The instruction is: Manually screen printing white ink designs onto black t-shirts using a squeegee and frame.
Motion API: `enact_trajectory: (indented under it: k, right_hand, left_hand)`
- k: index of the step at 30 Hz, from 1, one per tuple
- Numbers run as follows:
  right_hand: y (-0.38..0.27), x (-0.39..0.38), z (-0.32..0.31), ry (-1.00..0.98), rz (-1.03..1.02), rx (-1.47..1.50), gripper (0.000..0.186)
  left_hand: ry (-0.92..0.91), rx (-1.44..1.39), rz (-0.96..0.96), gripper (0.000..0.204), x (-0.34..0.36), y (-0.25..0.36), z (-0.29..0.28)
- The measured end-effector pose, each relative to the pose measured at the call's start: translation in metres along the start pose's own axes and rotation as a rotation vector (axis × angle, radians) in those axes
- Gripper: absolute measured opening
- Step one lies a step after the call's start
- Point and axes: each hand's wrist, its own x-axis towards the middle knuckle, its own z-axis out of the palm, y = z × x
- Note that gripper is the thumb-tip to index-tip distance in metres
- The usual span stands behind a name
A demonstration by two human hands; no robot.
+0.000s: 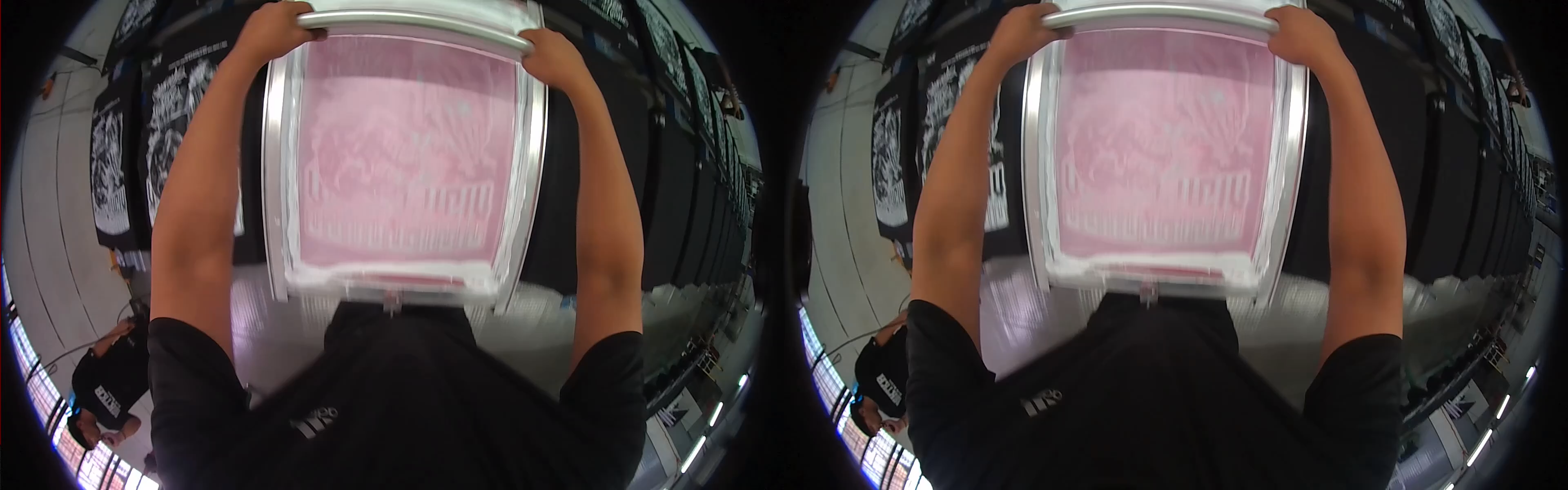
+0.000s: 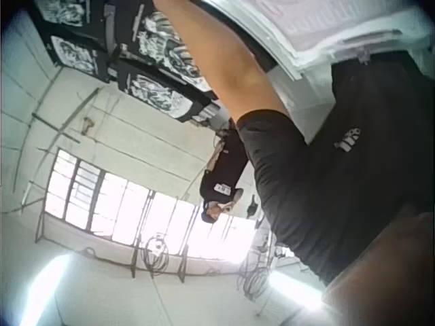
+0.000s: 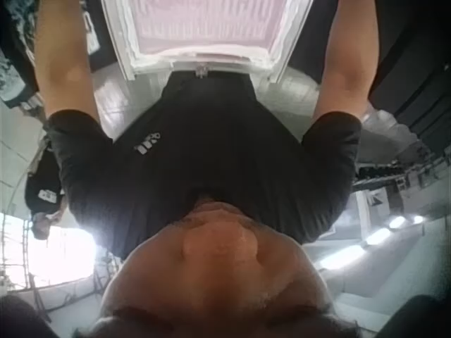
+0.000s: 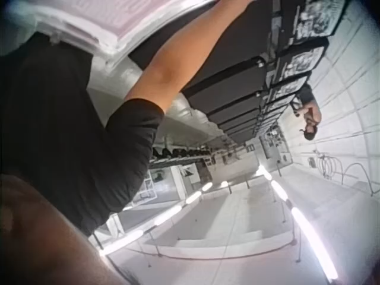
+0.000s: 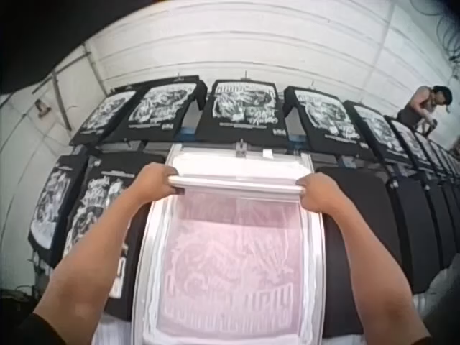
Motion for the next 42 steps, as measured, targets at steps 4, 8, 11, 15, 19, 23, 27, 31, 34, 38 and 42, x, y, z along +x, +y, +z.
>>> enact_trajectory:
  k: [4,8,11,15,19,23,27,31,34,38,42]
  right_hand:
    - [-0.091,-0.213,0.000,-0.095,0.007,0.118,0.033]
    - [-0.170,-0.332,0.011,-0.238,0.123,0.240,0.042]
    - [-0.177,-0.349,0.025,-0.367,0.202,0.255,0.043]
    - [-0.171,-0.358,0.042,-0.375,0.143,0.225,0.044]
    - [-0.181,-0.366,0.051,-0.209,0.097,0.193,0.048]
    - [-0.142,-0.283,0.067,0.039,0.039,0.131,0.045]
    - [-0.077,-0.152,0.069,0.029,0.069,0.023,0.039]
    - [-0.039,-0.039,0.045,0.012,0.121,-0.074,0.036]
    - [-0.009,0.021,0.039,0.008,0.078,-0.057,0.039]
    - [0.027,0.082,0.027,-0.099,0.059,-0.102,0.045]
    - [0.038,0.104,-0.010,-0.103,-0.001,-0.012,0.046]
  left_hand:
    - [-0.296,-0.035,-0.199,0.030,-0.210,0.058,-0.005]
    - [-0.160,-0.225,0.003,0.034,-0.357,0.107,0.007]
    - [-0.095,-0.231,-0.013,0.035,-0.384,0.115,0.030]
    - [-0.082,-0.208,-0.118,0.034,-0.396,0.114,0.044]
    - [0.160,-0.229,0.088,0.042,-0.394,0.123,0.046]
    - [0.123,-0.132,0.005,0.042,-0.300,0.079,0.068]
    - [0.094,-0.115,0.001,0.043,-0.163,0.014,0.078]
    - [0.026,0.027,-0.067,0.041,-0.038,-0.010,0.057]
    - [0.052,0.016,-0.045,0.038,0.025,-0.017,0.043]
    - [0.040,0.039,0.003,0.037,0.068,-0.023,0.021]
    - [0.149,0.036,-0.018,0.048,0.068,-0.017,-0.002]
